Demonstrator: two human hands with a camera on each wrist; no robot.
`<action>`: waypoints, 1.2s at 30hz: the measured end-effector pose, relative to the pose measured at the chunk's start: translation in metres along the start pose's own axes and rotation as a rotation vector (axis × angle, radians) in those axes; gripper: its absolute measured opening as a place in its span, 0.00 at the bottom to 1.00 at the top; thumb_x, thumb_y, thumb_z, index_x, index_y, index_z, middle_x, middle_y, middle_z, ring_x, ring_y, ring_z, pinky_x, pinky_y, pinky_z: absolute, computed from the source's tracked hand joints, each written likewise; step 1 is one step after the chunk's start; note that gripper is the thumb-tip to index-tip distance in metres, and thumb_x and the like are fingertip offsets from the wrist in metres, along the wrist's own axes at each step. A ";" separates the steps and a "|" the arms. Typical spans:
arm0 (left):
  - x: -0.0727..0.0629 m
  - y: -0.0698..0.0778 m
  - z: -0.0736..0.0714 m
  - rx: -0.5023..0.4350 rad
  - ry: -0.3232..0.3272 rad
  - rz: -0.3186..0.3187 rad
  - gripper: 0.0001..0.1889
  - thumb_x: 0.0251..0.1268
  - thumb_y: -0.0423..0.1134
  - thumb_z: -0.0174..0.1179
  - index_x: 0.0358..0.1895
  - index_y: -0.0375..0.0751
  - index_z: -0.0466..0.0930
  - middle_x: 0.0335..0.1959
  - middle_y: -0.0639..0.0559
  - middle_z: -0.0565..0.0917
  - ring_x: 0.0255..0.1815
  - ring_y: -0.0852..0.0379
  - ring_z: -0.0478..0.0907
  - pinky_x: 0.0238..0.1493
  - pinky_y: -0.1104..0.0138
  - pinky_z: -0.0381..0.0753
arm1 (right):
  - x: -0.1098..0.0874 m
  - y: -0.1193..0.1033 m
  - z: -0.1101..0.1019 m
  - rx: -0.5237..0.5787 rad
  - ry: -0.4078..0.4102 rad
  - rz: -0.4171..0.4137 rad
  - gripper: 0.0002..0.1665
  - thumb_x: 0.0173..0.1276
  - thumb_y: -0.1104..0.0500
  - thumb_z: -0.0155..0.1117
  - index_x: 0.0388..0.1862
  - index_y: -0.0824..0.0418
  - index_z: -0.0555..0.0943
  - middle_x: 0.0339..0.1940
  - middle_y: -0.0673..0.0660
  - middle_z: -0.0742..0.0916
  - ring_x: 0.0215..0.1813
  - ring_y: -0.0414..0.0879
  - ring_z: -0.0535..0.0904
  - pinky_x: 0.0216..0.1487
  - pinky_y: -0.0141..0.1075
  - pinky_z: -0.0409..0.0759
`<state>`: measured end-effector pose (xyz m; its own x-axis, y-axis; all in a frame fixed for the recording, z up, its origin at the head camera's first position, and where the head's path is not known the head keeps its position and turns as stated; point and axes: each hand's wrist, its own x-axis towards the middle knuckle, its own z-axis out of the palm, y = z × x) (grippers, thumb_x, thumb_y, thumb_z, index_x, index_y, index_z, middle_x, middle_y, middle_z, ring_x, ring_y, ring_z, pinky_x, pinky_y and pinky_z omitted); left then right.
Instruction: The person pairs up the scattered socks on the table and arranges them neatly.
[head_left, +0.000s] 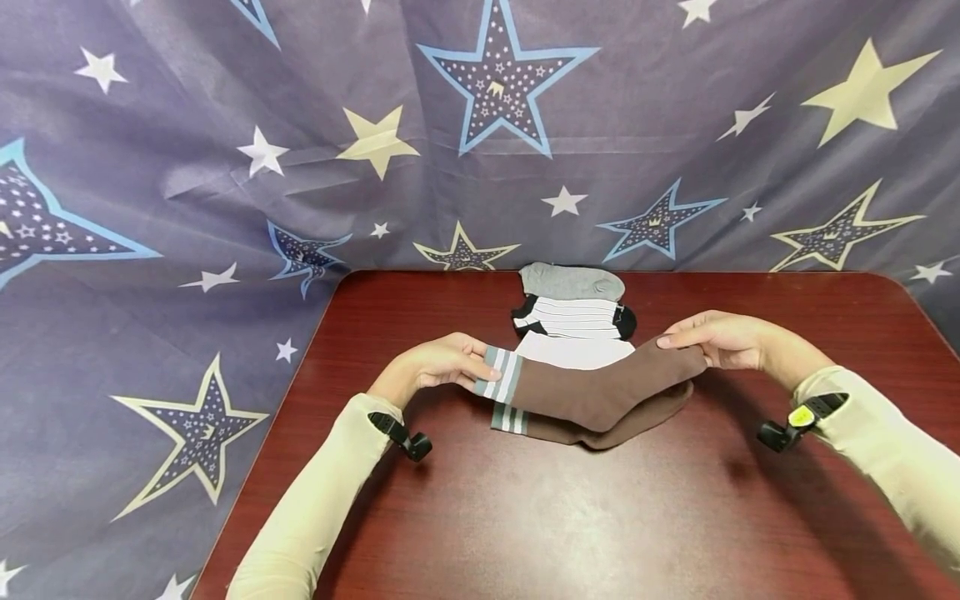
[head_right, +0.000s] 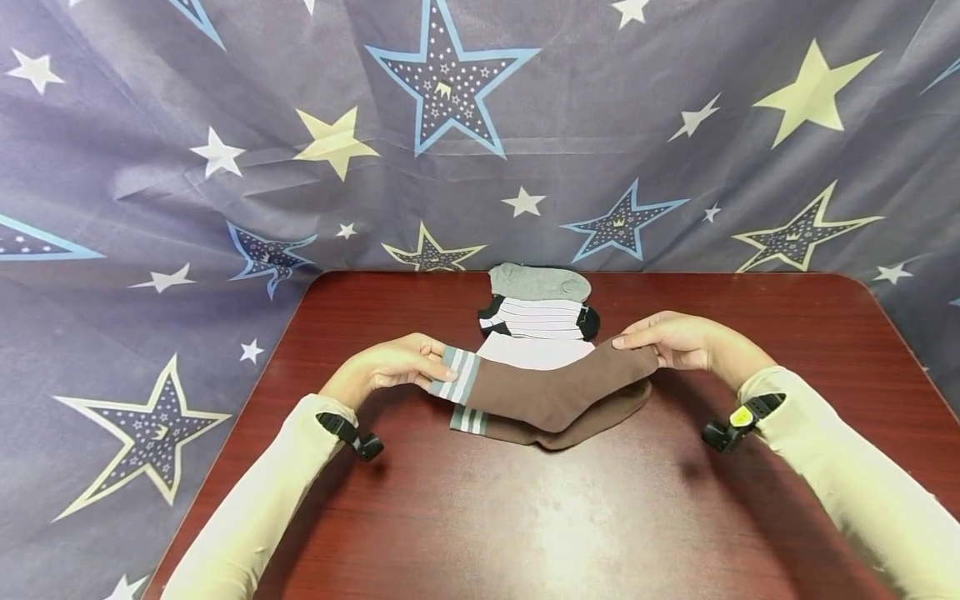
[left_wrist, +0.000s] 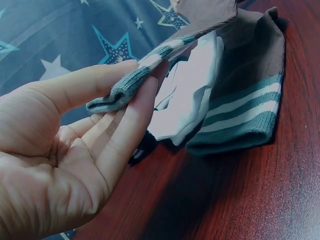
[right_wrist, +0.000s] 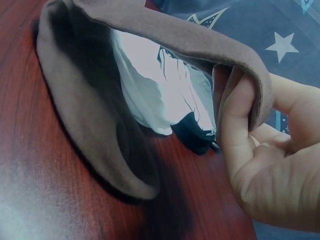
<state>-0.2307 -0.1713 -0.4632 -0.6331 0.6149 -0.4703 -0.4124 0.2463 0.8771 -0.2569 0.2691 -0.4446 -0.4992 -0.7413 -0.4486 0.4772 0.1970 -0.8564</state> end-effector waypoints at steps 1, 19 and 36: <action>0.000 0.000 0.000 0.003 -0.002 -0.002 0.11 0.67 0.24 0.59 0.50 0.32 0.80 0.36 0.53 0.89 0.38 0.59 0.86 0.44 0.65 0.87 | 0.000 0.000 0.000 -0.004 0.004 0.003 0.24 0.83 0.66 0.44 0.47 0.53 0.89 0.40 0.47 0.92 0.44 0.37 0.87 0.50 0.33 0.86; 0.000 0.005 0.002 0.054 -0.040 -0.026 0.09 0.65 0.25 0.60 0.46 0.35 0.83 0.34 0.54 0.89 0.36 0.61 0.85 0.44 0.65 0.87 | 0.004 0.001 0.005 -0.084 0.018 0.041 0.20 0.82 0.65 0.48 0.45 0.52 0.89 0.35 0.46 0.91 0.41 0.37 0.86 0.47 0.33 0.86; 0.006 0.004 0.007 0.081 -0.053 -0.073 0.08 0.64 0.25 0.62 0.44 0.35 0.84 0.32 0.54 0.88 0.35 0.62 0.84 0.42 0.67 0.86 | 0.004 0.003 0.012 -0.035 0.002 0.054 0.20 0.81 0.66 0.48 0.45 0.54 0.89 0.34 0.48 0.92 0.39 0.38 0.88 0.45 0.33 0.87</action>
<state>-0.2313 -0.1614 -0.4613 -0.5672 0.6309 -0.5294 -0.4003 0.3505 0.8467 -0.2490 0.2593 -0.4461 -0.4744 -0.7278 -0.4951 0.4777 0.2595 -0.8393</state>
